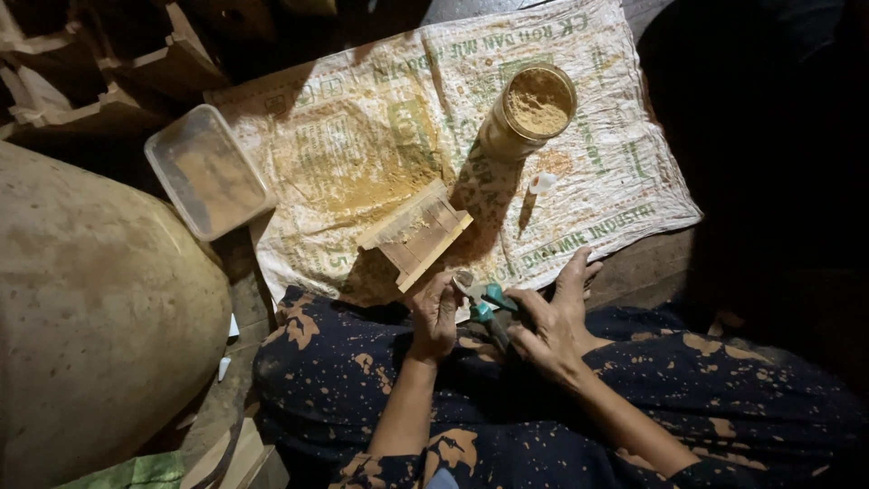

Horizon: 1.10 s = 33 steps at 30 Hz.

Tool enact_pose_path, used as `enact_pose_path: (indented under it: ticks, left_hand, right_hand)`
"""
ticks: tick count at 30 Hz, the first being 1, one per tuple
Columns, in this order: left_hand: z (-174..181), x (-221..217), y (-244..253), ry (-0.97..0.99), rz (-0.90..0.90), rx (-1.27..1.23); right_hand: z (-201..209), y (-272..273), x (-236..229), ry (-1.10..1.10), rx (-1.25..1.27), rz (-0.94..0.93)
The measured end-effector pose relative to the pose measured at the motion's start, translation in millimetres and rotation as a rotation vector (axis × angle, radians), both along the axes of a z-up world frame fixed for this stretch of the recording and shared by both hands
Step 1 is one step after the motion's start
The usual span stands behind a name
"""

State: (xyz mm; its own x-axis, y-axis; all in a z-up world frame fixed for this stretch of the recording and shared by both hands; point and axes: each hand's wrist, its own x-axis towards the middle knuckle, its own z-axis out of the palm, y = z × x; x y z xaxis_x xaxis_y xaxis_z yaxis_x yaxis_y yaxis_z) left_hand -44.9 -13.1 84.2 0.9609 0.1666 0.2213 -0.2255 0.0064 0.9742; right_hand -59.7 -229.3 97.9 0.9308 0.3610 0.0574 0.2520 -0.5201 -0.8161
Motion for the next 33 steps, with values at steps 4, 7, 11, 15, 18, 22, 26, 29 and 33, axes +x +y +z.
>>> enact_pose_path:
  ticks: [4, 7, 11, 15, 18, 22, 26, 29, 33]
  left_hand:
    - [-16.0, -4.5, -4.1, -0.007, -0.005, -0.041]
    - [-28.9, -5.8, -5.1, -0.027, -0.038, 0.007]
    - [-16.2, -1.7, -6.2, -0.029, 0.017, -0.018]
    - [-63.2, -7.2, -8.9, -0.028, 0.024, -0.035]
    - [-64.3, -6.2, -12.1, -0.032, 0.025, -0.031]
    - [-29.9, -1.7, -10.9, -0.021, 0.008, -0.025]
    - [-32.6, -1.1, -13.1, 0.025, -0.014, -0.069]
    - [-37.4, 2.1, -12.9, 0.048, -0.042, -0.107]
    - [-60.8, -5.7, 0.4, 0.037, -0.163, -0.159]
  right_hand:
    - [4.7, 9.6, -4.1, 0.102, 0.161, -0.07]
    - [-5.7, 4.6, 0.6, 0.104, 0.077, -0.073]
    - [17.8, 14.1, 2.4, 0.109, 0.086, -0.049]
    - [1.3, 6.6, -2.5, 0.105, -0.021, -0.066]
    - [-46.9, -4.9, -8.7, 0.097, -0.14, -0.099]
    - [-78.6, -7.2, -17.8, 0.527, 0.164, -0.205]
    - [-38.2, 18.9, -28.6, 1.141, 0.839, -0.345]
    - [-4.6, 28.3, -16.9, 0.843, 0.855, -0.308]
    - [10.3, 3.1, 22.8, -0.17, 0.061, -0.174]
